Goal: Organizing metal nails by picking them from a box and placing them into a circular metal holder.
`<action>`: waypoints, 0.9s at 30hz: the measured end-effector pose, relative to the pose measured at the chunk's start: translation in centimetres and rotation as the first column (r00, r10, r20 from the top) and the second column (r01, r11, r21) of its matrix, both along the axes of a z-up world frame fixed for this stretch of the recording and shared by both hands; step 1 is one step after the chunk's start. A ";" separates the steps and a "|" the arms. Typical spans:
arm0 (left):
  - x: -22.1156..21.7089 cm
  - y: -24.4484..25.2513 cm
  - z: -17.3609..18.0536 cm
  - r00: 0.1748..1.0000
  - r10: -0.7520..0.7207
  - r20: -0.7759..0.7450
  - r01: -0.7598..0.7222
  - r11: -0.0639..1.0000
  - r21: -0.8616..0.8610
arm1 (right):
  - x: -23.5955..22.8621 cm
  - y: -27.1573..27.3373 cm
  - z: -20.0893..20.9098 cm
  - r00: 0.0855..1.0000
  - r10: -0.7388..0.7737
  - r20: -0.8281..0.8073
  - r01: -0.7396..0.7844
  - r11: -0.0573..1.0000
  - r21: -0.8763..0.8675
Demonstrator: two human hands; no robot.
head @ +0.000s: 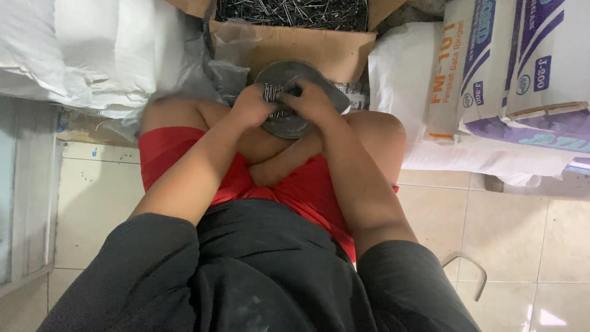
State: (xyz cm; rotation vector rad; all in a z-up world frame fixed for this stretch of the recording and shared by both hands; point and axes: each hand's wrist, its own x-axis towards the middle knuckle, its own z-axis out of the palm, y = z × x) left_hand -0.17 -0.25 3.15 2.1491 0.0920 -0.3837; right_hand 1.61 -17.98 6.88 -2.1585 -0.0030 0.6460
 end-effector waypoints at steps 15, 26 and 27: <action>-0.2 -0.6 3.0 0.959 0.236 -0.155 -0.272 0.922 -0.275 | 1.7 -1.5 -3.4 0.953 -0.285 0.101 0.268 0.951 0.157; -0.4 -1.0 1.2 0.967 0.225 -0.122 -0.251 0.927 -0.279 | 0.8 -0.2 -0.8 0.973 -0.201 0.115 0.182 0.971 0.156; -0.4 -0.9 1.7 0.966 0.228 -0.120 -0.254 0.926 -0.279 | 0.6 0.3 -0.1 0.973 -0.197 0.116 0.178 0.971 0.156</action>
